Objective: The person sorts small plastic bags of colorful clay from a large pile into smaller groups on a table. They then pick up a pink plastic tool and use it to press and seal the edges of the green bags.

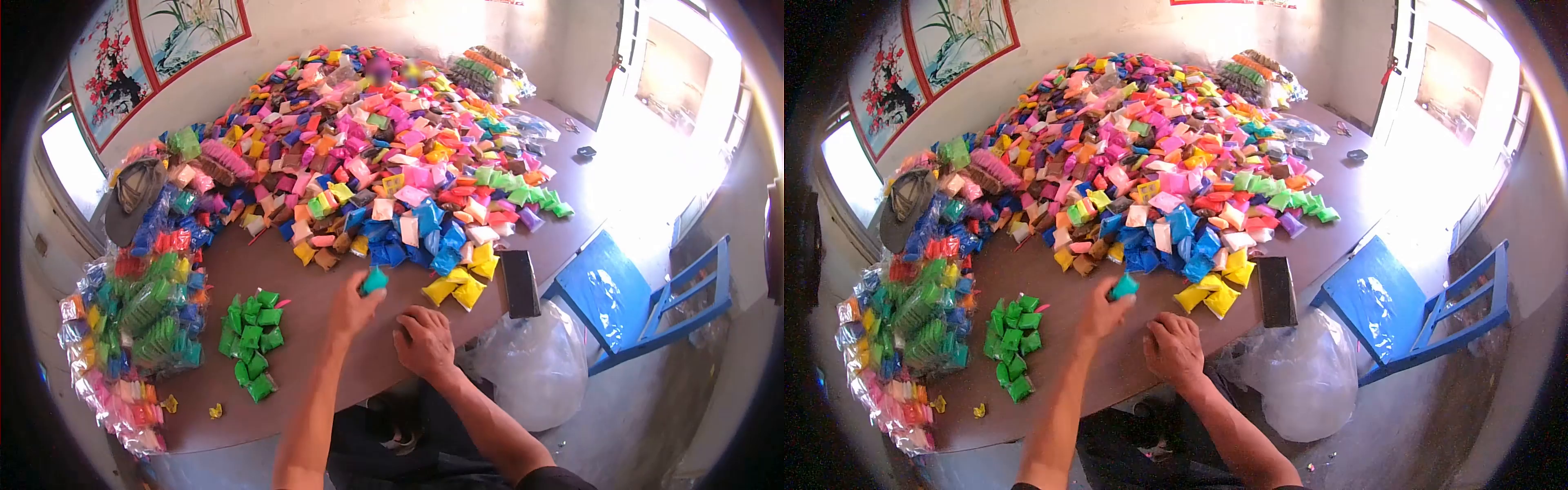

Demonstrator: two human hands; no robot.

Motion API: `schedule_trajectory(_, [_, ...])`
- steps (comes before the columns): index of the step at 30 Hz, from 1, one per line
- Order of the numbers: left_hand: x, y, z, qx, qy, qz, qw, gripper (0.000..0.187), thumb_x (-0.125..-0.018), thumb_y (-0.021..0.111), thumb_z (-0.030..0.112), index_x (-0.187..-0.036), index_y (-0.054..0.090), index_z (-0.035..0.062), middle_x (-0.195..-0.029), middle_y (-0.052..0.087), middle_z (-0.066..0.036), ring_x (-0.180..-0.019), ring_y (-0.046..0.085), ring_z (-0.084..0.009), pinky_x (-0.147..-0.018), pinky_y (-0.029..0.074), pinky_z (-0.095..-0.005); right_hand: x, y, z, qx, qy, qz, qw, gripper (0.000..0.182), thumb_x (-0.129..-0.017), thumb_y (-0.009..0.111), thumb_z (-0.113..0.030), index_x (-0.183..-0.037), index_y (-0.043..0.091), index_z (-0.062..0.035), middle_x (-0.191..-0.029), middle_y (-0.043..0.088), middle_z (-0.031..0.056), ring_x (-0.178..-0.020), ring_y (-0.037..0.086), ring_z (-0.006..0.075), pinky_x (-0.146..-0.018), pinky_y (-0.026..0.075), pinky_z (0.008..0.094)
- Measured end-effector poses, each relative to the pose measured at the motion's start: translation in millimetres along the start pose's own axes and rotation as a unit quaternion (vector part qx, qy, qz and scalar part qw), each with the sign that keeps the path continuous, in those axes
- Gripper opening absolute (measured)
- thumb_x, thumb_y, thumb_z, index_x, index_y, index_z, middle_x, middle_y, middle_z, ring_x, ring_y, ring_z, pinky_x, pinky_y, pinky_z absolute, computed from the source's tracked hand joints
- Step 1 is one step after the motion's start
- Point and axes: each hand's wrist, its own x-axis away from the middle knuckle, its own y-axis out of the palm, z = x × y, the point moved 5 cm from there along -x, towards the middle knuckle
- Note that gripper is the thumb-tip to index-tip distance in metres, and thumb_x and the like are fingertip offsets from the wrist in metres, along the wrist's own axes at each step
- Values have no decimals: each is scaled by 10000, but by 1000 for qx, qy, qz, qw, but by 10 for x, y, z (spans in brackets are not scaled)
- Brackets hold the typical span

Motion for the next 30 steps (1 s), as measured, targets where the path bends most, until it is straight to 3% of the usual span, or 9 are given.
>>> schedule_trajectory(3, [-468,-157,133,39,148,176,972,523,-887,781,209,-1350,624,23,-1171,733,-164,-808,726,-192,-652,589,-347,11,11,-22,2,6,20,1000,204,-836,764,-138,-1025,746,-65,-1150,709,87,-1142,664,299,-1024,489,433])
schedule_trajectory(6, [-522,-273,-52,73,96,211,970,579,-899,785,210,-1398,580,1,-1289,684,-194,-848,722,-202,-705,602,-351,-12,3,1,3,7,26,1000,188,-841,752,-127,-1018,744,-64,-1141,711,86,-1139,665,293,-1028,486,432])
schedule_trajectory(11, [411,-230,-386,40,66,201,977,428,-952,764,176,-1324,638,5,-1169,734,-161,-886,734,-220,-767,597,-342,-10,-37,-25,-3,6,35,999,180,-846,746,-117,-1016,741,-58,-1143,709,87,-1144,664,287,-1041,479,432])
schedule_trajectory(14, [1075,-343,-340,-63,91,254,961,333,-953,764,139,-1246,681,4,-1088,751,-151,-878,740,-236,-753,598,-357,1,-21,-36,8,6,34,999,181,-844,750,-113,-1016,740,-55,-1145,707,89,-1148,662,287,-1050,476,432])
schedule_trajectory(18, [1724,-335,-395,-165,81,228,956,289,-937,770,113,-1194,701,2,-1060,745,-158,-867,730,-268,-767,597,-382,14,-4,-48,8,3,32,999,176,-839,753,-104,-1007,740,-54,-1145,708,91,-1148,663,288,-1053,479,432])
schedule_trajectory(20, [1885,-306,-449,-164,57,219,960,291,-930,771,113,-1189,702,1,-1094,735,-169,-897,719,-296,-827,590,-389,38,-5,-41,5,3,32,999,165,-839,752,-101,-997,741,-55,-1140,710,92,-1146,666,287,-1049,485,429])
schedule_trajectory(23, [1917,-241,-619,-181,138,253,940,278,-927,758,82,-1186,700,0,-1124,723,-168,-947,712,-302,-823,590,-399,52,11,-31,1,-2,36,999,150,-852,742,-102,-995,737,-57,-1133,707,96,-1143,664,287,-1044,486,427])
schedule_trajectory(30, [1909,-165,-559,-258,192,276,906,260,-907,761,63,-1153,706,-1,-1190,707,-175,-992,711,-334,-853,596,-421,54,-23,-57,4,0,45,999,136,-872,726,-107,-998,739,-58,-1132,706,97,-1132,661,293,-1037,479,434])
